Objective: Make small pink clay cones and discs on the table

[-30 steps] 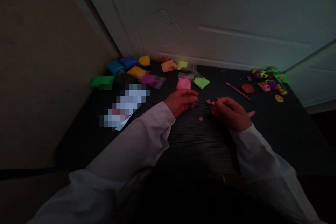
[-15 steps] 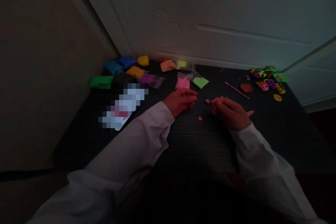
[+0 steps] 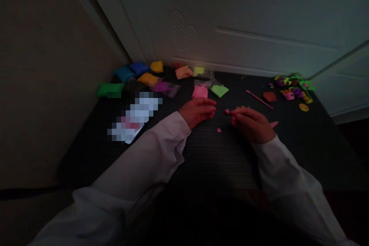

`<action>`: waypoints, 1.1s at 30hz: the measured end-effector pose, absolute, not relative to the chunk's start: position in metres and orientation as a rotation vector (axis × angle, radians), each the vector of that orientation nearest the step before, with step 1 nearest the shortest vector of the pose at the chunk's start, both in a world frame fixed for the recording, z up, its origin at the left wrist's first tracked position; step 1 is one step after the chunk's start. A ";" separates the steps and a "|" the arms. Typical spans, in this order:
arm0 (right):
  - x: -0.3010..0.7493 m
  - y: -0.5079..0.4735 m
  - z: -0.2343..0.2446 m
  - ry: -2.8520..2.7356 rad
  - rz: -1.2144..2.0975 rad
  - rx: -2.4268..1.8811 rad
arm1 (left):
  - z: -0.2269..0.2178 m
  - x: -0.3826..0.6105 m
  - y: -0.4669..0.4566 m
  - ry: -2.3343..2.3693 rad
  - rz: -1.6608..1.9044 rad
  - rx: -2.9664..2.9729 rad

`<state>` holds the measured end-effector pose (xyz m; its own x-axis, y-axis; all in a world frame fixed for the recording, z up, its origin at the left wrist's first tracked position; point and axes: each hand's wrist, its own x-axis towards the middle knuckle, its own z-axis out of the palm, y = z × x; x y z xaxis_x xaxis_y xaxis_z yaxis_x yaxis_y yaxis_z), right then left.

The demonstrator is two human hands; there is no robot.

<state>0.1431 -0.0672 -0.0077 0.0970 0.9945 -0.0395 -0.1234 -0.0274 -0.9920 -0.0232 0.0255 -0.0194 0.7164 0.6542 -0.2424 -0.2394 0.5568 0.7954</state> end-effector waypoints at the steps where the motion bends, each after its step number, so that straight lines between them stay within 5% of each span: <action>1: 0.143 -0.067 -0.008 -1.021 1.230 -1.181 | -0.019 -0.023 0.025 0.564 0.560 0.821; 10: 0.141 -0.068 -0.011 -1.158 1.169 -1.244 | -0.020 -0.023 0.026 0.538 0.575 0.804; 21: 0.131 -0.064 -0.027 -2.058 0.037 -1.750 | -0.020 -0.022 0.027 0.549 0.604 0.799; 33: 0.134 -0.084 -0.025 -2.308 -0.110 -1.865 | -0.017 -0.022 0.026 0.558 0.593 0.792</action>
